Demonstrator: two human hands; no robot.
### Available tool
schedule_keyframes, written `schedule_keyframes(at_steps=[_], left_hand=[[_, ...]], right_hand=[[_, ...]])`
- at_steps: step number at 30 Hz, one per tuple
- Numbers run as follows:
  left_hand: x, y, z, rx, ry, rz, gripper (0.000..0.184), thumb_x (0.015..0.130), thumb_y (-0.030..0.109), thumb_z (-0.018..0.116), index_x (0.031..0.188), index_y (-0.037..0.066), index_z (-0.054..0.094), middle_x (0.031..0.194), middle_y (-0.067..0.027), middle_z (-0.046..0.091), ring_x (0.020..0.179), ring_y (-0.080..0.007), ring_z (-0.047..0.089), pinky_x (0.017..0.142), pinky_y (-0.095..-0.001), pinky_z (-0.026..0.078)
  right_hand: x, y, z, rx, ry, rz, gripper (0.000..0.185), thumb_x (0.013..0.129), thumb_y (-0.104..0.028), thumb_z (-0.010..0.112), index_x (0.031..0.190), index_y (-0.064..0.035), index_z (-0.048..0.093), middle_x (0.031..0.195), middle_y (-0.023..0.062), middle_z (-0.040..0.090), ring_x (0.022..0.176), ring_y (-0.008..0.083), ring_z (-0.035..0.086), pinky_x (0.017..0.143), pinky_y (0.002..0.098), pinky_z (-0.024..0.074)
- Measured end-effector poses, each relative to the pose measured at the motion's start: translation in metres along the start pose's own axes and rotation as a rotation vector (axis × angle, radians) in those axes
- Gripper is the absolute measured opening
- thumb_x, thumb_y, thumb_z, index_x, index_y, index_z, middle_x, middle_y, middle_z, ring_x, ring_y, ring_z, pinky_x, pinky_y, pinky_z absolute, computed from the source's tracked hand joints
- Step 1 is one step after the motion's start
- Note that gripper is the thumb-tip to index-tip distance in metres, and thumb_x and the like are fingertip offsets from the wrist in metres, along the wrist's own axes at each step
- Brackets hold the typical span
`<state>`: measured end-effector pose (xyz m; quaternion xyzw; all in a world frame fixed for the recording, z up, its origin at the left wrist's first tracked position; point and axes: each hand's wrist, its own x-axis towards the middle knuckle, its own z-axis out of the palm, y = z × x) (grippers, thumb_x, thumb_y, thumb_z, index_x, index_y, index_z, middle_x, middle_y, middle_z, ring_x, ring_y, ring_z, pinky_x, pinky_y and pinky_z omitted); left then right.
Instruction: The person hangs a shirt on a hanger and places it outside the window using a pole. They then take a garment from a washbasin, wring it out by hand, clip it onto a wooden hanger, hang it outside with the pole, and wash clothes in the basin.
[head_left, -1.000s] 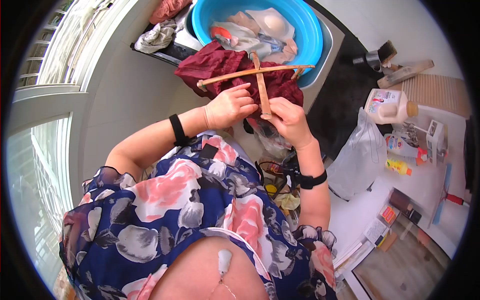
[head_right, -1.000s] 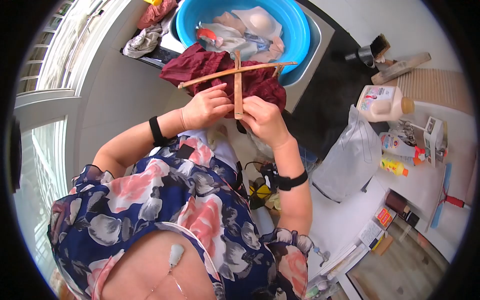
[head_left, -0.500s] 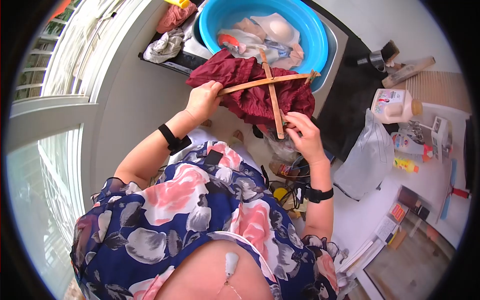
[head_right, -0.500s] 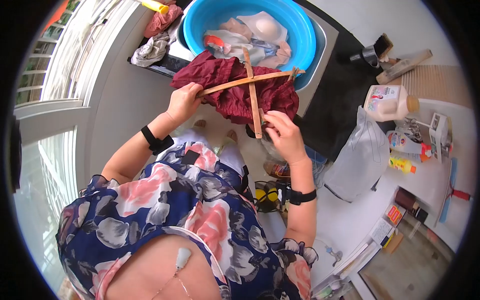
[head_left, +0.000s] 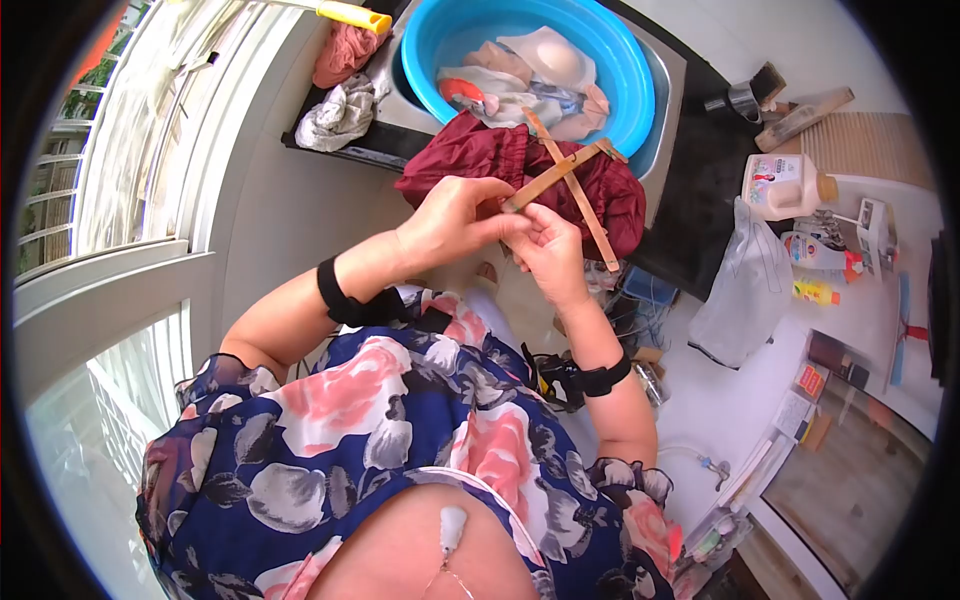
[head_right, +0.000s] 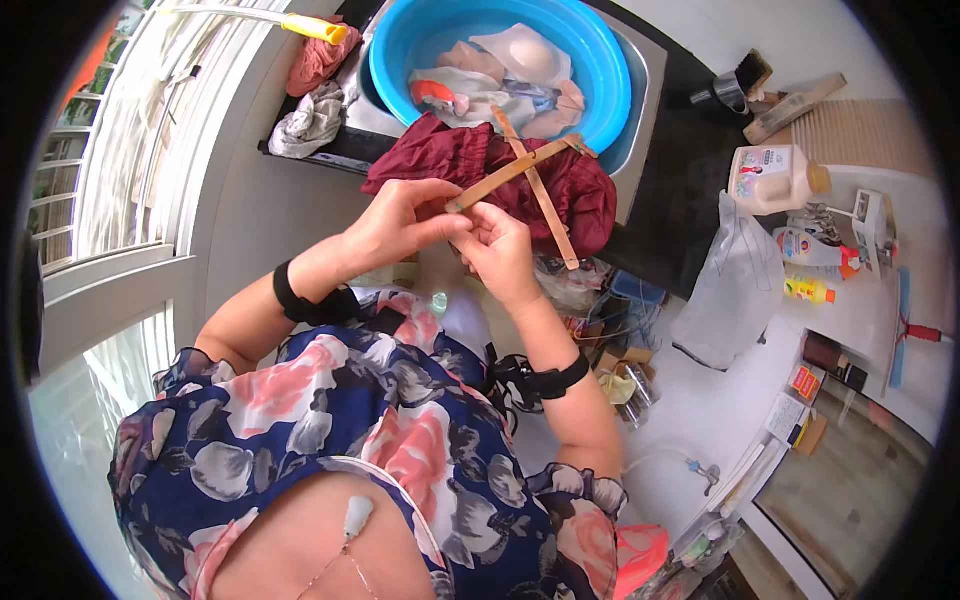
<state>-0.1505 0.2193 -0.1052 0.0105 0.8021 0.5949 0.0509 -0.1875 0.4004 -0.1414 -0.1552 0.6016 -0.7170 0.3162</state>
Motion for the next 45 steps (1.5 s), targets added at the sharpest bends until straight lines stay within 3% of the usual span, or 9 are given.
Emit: schedule_keyframes(at_steps=[3,8,11,16,20,23,30,35,45], left_hand=[[0.012,-0.012,-0.017,-0.275,-0.161,-0.145,0.028,0.095,0.017,0.058,0.117,0.000,0.061,0.092,-0.0045,0.066,0.078,-0.0087,0.058,0.069,-0.0262,0.049],[0.048,-0.046,-0.011,0.611,-0.134,0.615,0.041,0.070,0.000,0.061,0.110,0.006,0.066,0.117,-0.0079,0.062,0.092,-0.0251,0.061,0.078,-0.0361,0.051],[0.070,-0.060,-0.008,0.745,-0.372,0.628,0.043,0.064,0.000,0.060,0.107,0.005,0.065,0.123,-0.0074,0.060,0.097,-0.0319,0.060,0.079,-0.0399,0.051],[0.080,-0.054,-0.027,0.813,-0.400,0.611,0.014,0.071,0.002,0.059,0.086,0.003,0.059,0.096,-0.0096,0.061,0.088,-0.0301,0.062,0.073,-0.0398,0.051],[0.072,-0.034,-0.048,0.753,-0.423,0.446,0.010,0.079,0.007,0.060,0.088,0.004,0.056,0.100,-0.0111,0.060,0.084,-0.0332,0.061,0.070,-0.0408,0.050],[0.059,-0.022,-0.056,0.605,-0.333,0.631,0.012,0.079,0.007,0.061,0.088,0.004,0.054,0.097,-0.0114,0.059,0.080,-0.0336,0.060,0.068,-0.0421,0.048],[0.030,-0.023,-0.047,0.874,-0.374,0.549,0.022,0.074,0.007,0.062,0.095,0.003,0.056,0.086,-0.0107,0.057,0.077,-0.0327,0.061,0.063,-0.0392,0.049],[0.020,-0.032,-0.042,0.584,-0.176,0.562,0.016,0.076,0.003,0.061,0.091,0.002,0.059,0.080,-0.0120,0.055,0.073,-0.0334,0.060,0.062,-0.0405,0.048],[0.012,-0.039,-0.036,0.486,-0.229,0.554,0.011,0.080,0.002,0.061,0.091,0.001,0.062,0.079,-0.0126,0.056,0.074,-0.0334,0.060,0.063,-0.0401,0.048]], right_hand=[[-0.007,-0.006,-0.002,-0.041,0.035,-0.003,0.037,0.088,-0.003,0.062,0.125,0.0019,0.054,0.093,0.0020,0.063,0.061,0.0020,0.050,0.049,0.0170,0.0385],[-0.017,-0.011,-0.012,0.121,0.178,-0.074,0.042,0.091,-0.005,0.058,0.132,0.0017,0.050,0.087,0.0025,0.060,0.056,0.0033,0.047,0.047,0.0187,0.0400],[-0.019,-0.015,-0.018,0.128,0.231,-0.088,0.039,0.090,-0.005,0.059,0.127,0.0034,0.053,0.087,0.0029,0.061,0.054,0.0043,0.048,0.046,0.0193,0.0402],[-0.018,-0.017,-0.014,0.154,0.320,-0.131,0.031,0.086,-0.002,0.061,0.116,0.0049,0.060,0.083,0.0036,0.063,0.050,0.0051,0.048,0.043,0.0199,0.0391],[-0.016,-0.011,-0.008,0.200,0.258,-0.118,0.033,0.086,-0.001,0.059,0.118,0.0036,0.060,0.082,0.0021,0.061,0.051,0.0034,0.046,0.043,0.0184,0.0370],[-0.012,-0.017,0.003,0.320,0.267,-0.039,0.034,0.087,-0.002,0.058,0.120,0.0019,0.059,0.080,0.0002,0.058,0.050,0.0027,0.044,0.044,0.0176,0.0358],[-0.004,-0.019,0.003,0.096,0.229,-0.187,0.032,0.086,-0.003,0.065,0.117,0.0028,0.060,0.087,0.0014,0.059,0.062,0.0055,0.056,0.052,0.0199,0.0456],[0.000,-0.012,-0.002,-0.133,0.239,-0.330,0.025,0.080,0.001,0.072,0.103,0.0023,0.061,0.094,0.0031,0.058,0.074,0.0098,0.062,0.065,0.0219,0.0521],[0.013,-0.004,-0.006,-0.073,0.169,-0.467,0.020,0.074,0.008,0.075,0.088,-0.0002,0.062,0.092,0.0049,0.059,0.078,0.0101,0.060,0.065,0.0217,0.0517]])
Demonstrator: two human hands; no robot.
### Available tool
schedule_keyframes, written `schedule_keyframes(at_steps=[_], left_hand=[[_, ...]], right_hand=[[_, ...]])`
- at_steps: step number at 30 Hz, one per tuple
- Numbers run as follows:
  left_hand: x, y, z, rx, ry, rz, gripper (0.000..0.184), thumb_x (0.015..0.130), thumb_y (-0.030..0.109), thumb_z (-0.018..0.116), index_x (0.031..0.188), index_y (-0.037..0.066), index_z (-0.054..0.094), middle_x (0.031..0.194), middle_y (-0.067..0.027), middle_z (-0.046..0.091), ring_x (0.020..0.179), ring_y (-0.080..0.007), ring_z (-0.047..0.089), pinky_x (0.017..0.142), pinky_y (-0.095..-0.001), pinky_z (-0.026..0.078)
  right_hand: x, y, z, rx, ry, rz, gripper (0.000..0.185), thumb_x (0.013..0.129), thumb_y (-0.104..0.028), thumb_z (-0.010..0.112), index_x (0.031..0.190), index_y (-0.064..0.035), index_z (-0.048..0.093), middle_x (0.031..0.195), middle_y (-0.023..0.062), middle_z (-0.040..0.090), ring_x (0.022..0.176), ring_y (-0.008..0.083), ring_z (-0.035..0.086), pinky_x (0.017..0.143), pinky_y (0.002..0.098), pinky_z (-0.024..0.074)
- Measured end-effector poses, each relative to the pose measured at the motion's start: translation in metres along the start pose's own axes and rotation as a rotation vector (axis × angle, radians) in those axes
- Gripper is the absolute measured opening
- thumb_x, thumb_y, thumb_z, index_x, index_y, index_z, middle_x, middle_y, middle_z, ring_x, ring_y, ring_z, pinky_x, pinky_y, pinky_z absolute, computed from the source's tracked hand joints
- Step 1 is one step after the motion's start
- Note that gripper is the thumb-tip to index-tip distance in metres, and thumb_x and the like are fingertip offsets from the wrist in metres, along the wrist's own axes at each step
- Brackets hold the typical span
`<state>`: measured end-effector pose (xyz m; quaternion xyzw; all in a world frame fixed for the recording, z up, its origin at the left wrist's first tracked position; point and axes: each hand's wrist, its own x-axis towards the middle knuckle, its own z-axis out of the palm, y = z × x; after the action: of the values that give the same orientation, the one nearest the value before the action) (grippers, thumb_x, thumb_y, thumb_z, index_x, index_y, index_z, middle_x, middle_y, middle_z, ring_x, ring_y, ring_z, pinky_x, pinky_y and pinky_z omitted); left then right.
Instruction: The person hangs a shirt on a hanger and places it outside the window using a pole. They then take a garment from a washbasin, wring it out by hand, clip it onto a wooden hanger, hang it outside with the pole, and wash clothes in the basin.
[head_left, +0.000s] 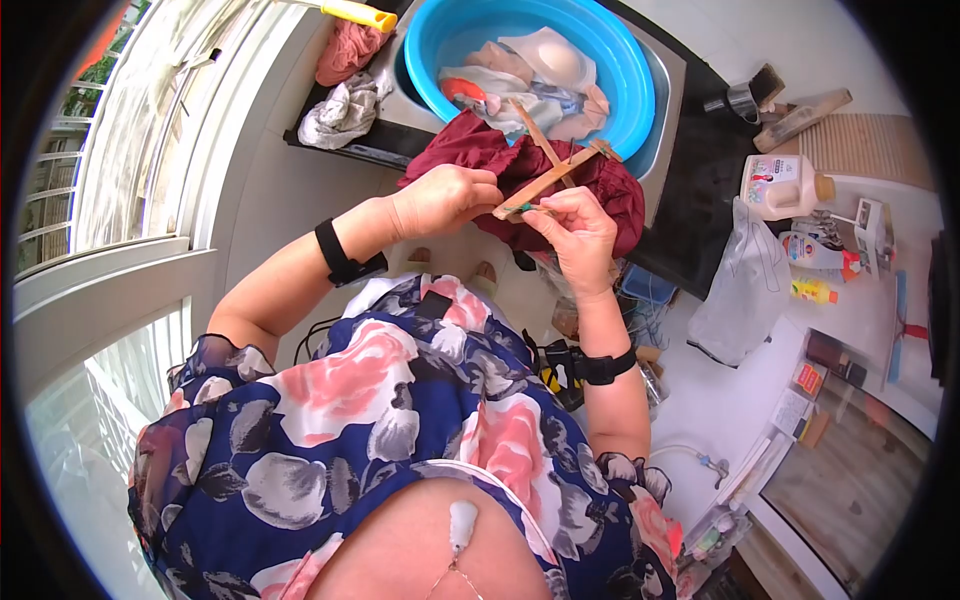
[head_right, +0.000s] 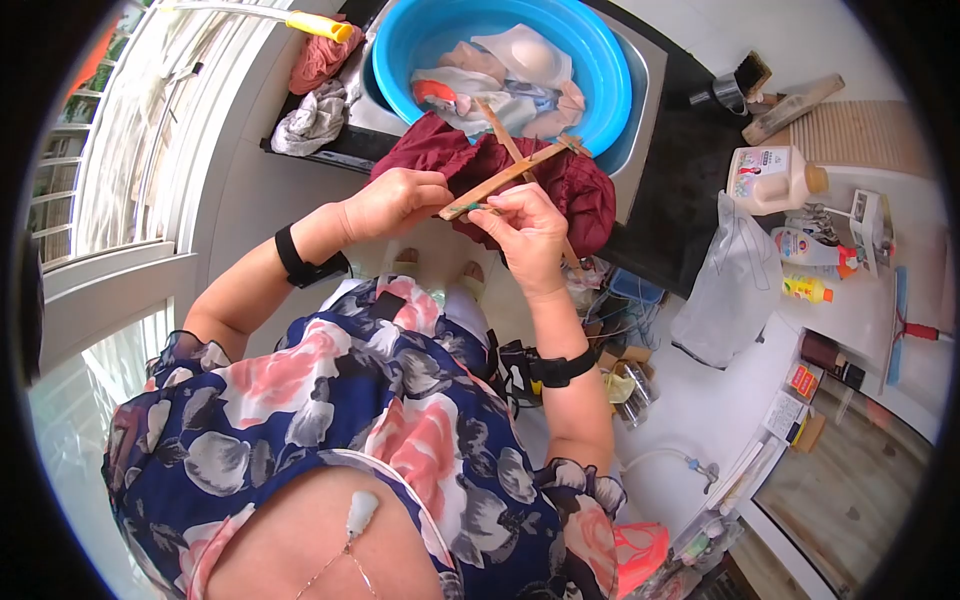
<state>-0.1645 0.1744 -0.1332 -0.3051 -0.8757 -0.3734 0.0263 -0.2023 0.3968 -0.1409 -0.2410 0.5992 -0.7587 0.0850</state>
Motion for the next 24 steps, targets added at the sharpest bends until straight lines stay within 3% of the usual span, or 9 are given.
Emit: schedule_keyframes(at_steps=[8,10,11,12,14,17,20,22,24], left_hand=[[-0.005,-0.001,0.002,-0.308,-0.015,-0.241,0.016,0.078,-0.006,0.061,0.093,-0.001,0.063,0.087,-0.0120,0.061,0.081,-0.0262,0.063,0.073,-0.0333,0.049],[0.000,-0.018,-0.009,-0.289,0.018,0.008,0.020,0.079,-0.005,0.063,0.099,-0.001,0.064,0.096,-0.0115,0.064,0.087,-0.0221,0.064,0.078,-0.0309,0.050],[0.002,-0.026,-0.018,-0.365,0.126,-0.085,0.022,0.079,-0.005,0.062,0.101,-0.001,0.064,0.102,-0.0121,0.065,0.092,-0.0208,0.063,0.081,-0.0305,0.050],[0.011,-0.019,-0.035,-0.565,0.146,-0.527,0.018,0.080,-0.003,0.062,0.098,0.000,0.065,0.097,-0.0102,0.065,0.088,-0.0180,0.063,0.077,-0.0337,0.050],[0.041,-0.023,-0.061,-0.078,0.163,-0.366,0.018,0.077,0.001,0.065,0.095,0.000,0.066,0.096,-0.0148,0.064,0.079,-0.0287,0.064,0.072,-0.0386,0.051],[0.091,-0.031,-0.039,0.152,0.022,-0.155,0.021,0.074,0.005,0.064,0.095,0.006,0.068,0.094,-0.0169,0.063,0.087,-0.0359,0.062,0.077,-0.0421,0.050],[0.130,-0.039,0.001,0.333,-0.201,0.123,0.037,0.068,0.003,0.063,0.104,0.007,0.065,0.103,-0.0074,0.062,0.109,-0.0299,0.053,0.097,-0.0412,0.044],[0.142,-0.059,0.027,0.624,-0.295,0.213,0.026,0.068,0.008,0.064,0.093,0.009,0.068,0.105,-0.0077,0.062,0.113,-0.0280,0.050,0.107,-0.0452,0.034],[0.146,-0.069,0.027,0.661,-0.330,0.227,0.018,0.069,0.011,0.063,0.086,0.009,0.069,0.099,-0.0082,0.063,0.107,-0.0276,0.054,0.110,-0.0474,0.029]], right_hand=[[-0.006,0.009,0.008,-0.397,-0.076,-0.034,0.026,0.066,0.002,0.081,0.084,-0.0010,0.063,0.079,0.0023,0.056,0.063,0.0067,0.054,0.055,0.0216,0.0443],[-0.012,0.012,0.010,-0.434,-0.079,-0.075,0.025,0.066,0.001,0.080,0.083,-0.0015,0.062,0.080,0.0040,0.057,0.057,0.0064,0.052,0.051,0.0224,0.0440],[-0.015,0.011,0.008,-0.443,-0.092,-0.071,0.025,0.066,0.001,0.080,0.083,-0.0015,0.061,0.081,0.0042,0.056,0.056,0.0069,0.052,0.051,0.0226,0.0446],[-0.017,0.010,0.008,-0.452,-0.102,-0.067,0.025,0.066,0.000,0.080,0.083,-0.0014,0.061,0.081,0.0044,0.056,0.056,0.0074,0.053,0.051,0.0227,0.0452],[-0.021,0.015,0.007,-0.459,-0.121,-0.044,0.025,0.067,0.000,0.080,0.082,-0.0011,0.061,0.082,0.0047,0.057,0.057,0.0082,0.054,0.051,0.0231,0.0459],[-0.021,0.014,0.010,-0.469,-0.153,-0.019,0.025,0.067,-0.001,0.080,0.082,-0.0007,0.060,0.083,0.0056,0.057,0.058,0.0102,0.057,0.052,0.0240,0.0472],[-0.023,0.014,0.012,-0.485,-0.170,-0.012,0.024,0.068,-0.002,0.079,0.083,-0.0003,0.059,0.084,0.0069,0.057,0.059,0.0131,0.060,0.053,0.0254,0.0488],[-0.027,0.015,0.011,-0.467,-0.184,-0.026,0.026,0.068,-0.001,0.080,0.086,0.0001,0.061,0.087,0.0065,0.059,0.064,0.0102,0.060,0.055,0.0230,0.0495],[-0.030,0.016,0.006,-0.479,-0.195,-0.031,0.026,0.069,-0.001,0.079,0.088,-0.0002,0.062,0.088,0.0071,0.059,0.065,0.0123,0.062,0.055,0.0241,0.0500]])
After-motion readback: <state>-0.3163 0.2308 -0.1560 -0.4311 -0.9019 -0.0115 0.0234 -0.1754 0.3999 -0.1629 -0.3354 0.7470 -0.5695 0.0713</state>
